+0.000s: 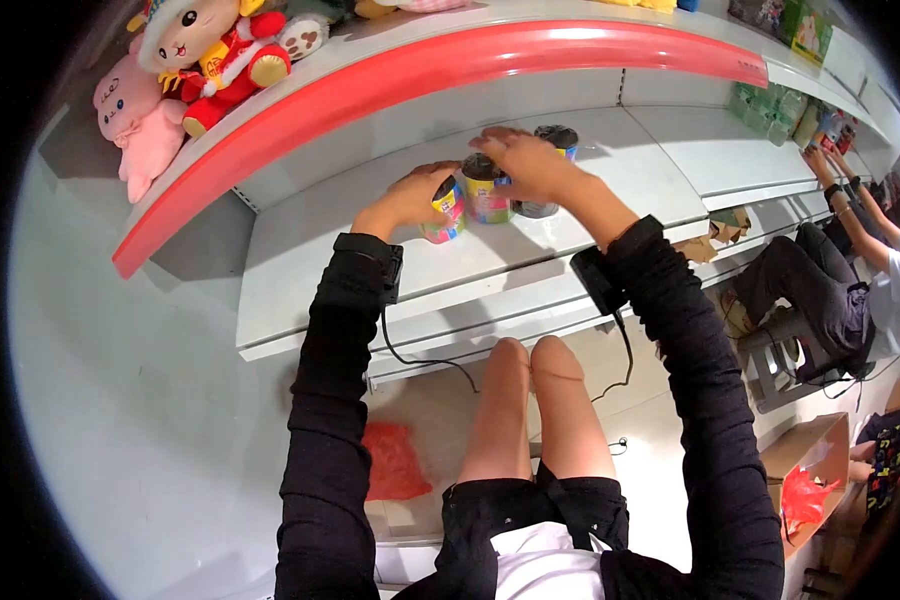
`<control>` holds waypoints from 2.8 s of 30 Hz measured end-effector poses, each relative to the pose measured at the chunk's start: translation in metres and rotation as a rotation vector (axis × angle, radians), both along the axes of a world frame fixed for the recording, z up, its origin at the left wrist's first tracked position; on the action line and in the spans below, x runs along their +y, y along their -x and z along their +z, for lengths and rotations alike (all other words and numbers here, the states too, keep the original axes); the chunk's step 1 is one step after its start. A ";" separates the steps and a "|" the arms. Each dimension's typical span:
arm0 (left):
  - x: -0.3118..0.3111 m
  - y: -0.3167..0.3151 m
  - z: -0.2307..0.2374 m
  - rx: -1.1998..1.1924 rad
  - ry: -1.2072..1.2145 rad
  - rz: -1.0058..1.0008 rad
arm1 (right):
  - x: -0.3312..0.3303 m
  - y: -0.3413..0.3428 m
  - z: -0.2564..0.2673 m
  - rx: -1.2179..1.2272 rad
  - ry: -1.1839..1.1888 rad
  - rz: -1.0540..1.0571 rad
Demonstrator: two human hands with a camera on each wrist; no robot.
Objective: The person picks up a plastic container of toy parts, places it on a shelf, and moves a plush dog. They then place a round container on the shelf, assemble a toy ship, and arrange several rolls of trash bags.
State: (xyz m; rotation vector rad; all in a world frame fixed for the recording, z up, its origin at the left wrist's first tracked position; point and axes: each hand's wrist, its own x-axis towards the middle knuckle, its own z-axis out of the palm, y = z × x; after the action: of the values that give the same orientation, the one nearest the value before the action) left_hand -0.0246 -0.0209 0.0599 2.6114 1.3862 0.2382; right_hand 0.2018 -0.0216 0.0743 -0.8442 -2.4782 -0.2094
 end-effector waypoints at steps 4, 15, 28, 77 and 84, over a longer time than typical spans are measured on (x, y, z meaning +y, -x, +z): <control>-0.004 -0.002 -0.003 -0.048 -0.037 0.024 | 0.004 -0.032 0.025 -0.033 0.140 0.100; -0.017 -0.026 0.003 -0.009 -0.120 0.187 | 0.011 -0.037 0.025 -0.437 0.182 -0.150; -0.013 -0.021 -0.006 -0.055 -0.188 0.178 | 0.000 -0.029 0.037 -0.440 0.080 -0.474; 0.001 -0.039 -0.004 -0.168 -0.175 0.415 | 0.054 -0.081 -0.010 0.058 0.360 -0.174; 0.004 -0.036 -0.008 -0.175 -0.166 0.410 | 0.043 -0.090 0.005 -0.118 0.321 -0.171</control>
State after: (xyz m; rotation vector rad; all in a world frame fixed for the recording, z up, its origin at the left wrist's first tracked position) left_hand 0.0113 -0.0174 0.0514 2.3264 1.8922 0.6442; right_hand 0.2920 0.0214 0.0789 -1.2097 -2.5897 0.0860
